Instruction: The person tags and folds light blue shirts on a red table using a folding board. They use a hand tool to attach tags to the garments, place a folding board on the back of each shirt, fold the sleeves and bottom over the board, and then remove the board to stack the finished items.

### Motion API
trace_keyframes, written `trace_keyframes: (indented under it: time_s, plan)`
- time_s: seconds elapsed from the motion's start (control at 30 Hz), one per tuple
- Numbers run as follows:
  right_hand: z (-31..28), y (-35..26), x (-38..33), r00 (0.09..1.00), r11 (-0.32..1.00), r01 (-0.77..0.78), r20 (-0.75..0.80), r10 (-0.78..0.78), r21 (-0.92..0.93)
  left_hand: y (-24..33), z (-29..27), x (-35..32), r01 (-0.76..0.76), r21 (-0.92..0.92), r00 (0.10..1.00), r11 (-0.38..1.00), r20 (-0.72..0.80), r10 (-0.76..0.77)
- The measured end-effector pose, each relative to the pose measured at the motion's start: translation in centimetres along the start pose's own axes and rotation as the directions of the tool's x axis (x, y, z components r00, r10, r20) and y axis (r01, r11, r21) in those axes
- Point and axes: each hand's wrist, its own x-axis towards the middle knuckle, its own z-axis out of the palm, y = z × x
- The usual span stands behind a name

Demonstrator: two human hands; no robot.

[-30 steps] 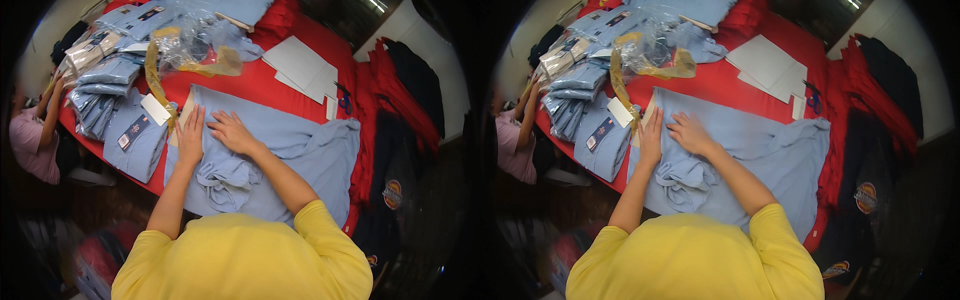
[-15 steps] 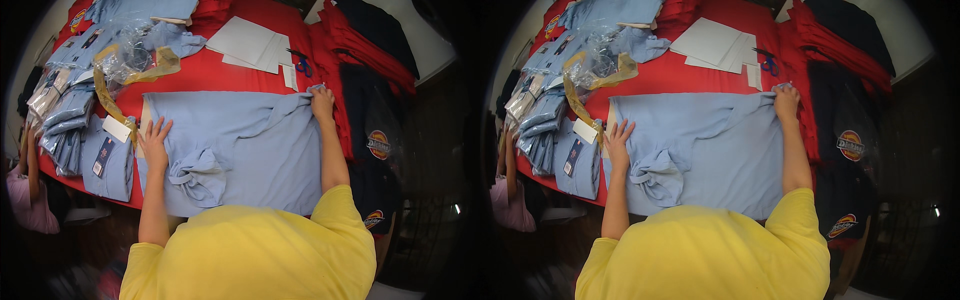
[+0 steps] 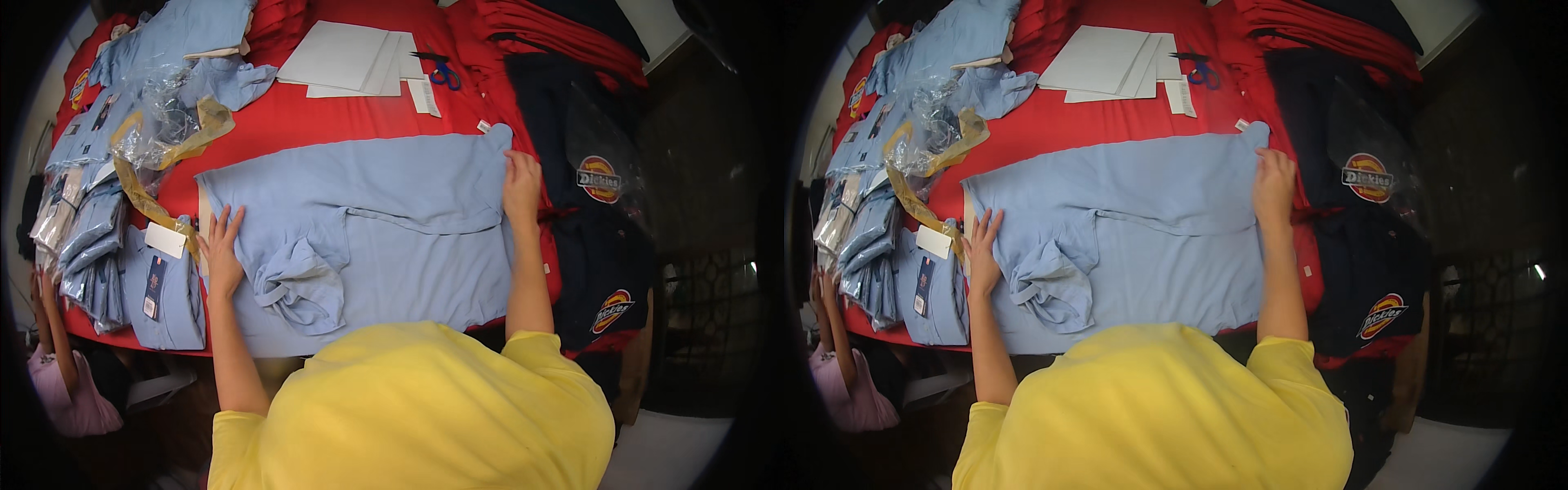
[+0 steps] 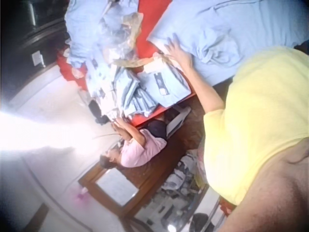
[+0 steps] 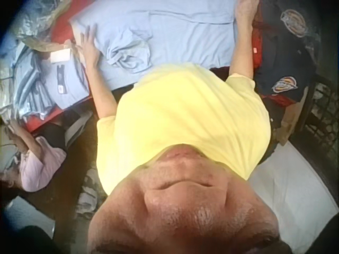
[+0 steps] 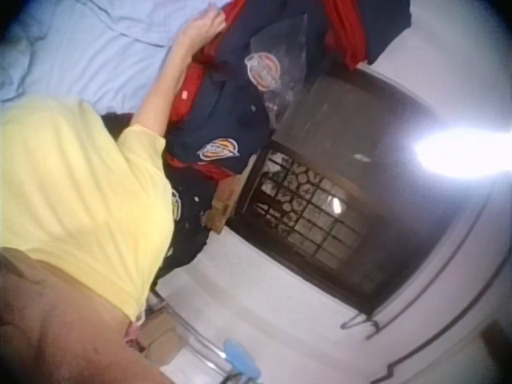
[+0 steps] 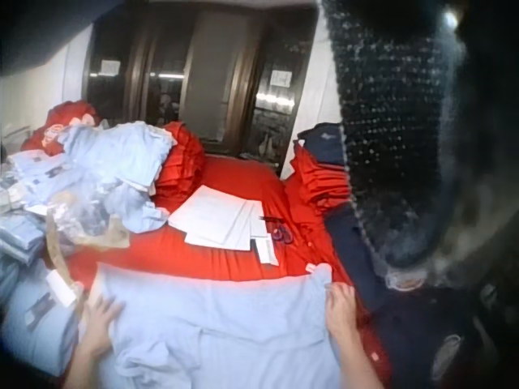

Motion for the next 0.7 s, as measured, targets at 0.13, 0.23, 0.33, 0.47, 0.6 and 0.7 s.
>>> trace_keyframes:
  time_s: [0.13, 0.23, 0.33, 0.47, 0.6, 0.7]
  plan:
    - [5.0, 0.5, 1.6, 0.980, 0.974, 0.010, 0.194, -0.055, 0.226, -0.9, 0.4, 0.0, -0.022, 0.062, 1.000, 0.998, 0.009, 0.022]
    - [10.3, 3.0, 0.3, 0.957, 0.948, 0.098, 0.290, -0.007, -0.302, -0.9, 0.6, -0.2, -0.011, 0.047, 1.000, 0.999, -0.023, 0.012]
    - [11.1, 3.1, 0.8, 0.966, 0.949, -0.191, 0.124, 0.227, -0.251, -0.1, 0.2, -0.6, 0.001, -0.009, 0.999, 1.000, -0.053, -0.002]
    - [10.0, 6.3, 2.0, 0.985, 0.980, -0.126, 0.137, 0.104, 0.156, 0.0, 0.6, -0.3, -0.029, 0.003, 0.997, 1.000, -0.071, 0.029]
    - [3.7, 3.6, -1.6, 0.947, 0.981, 0.173, 0.258, -0.190, 0.087, -0.2, 0.8, -0.5, -0.018, 0.001, 0.996, 1.000, -0.088, 0.018]
    - [0.1, 3.1, -6.6, 0.917, 0.944, 0.266, 0.353, -0.185, -0.195, -0.5, 0.9, -0.6, -0.020, 0.006, 0.995, 1.000, -0.096, 0.021]
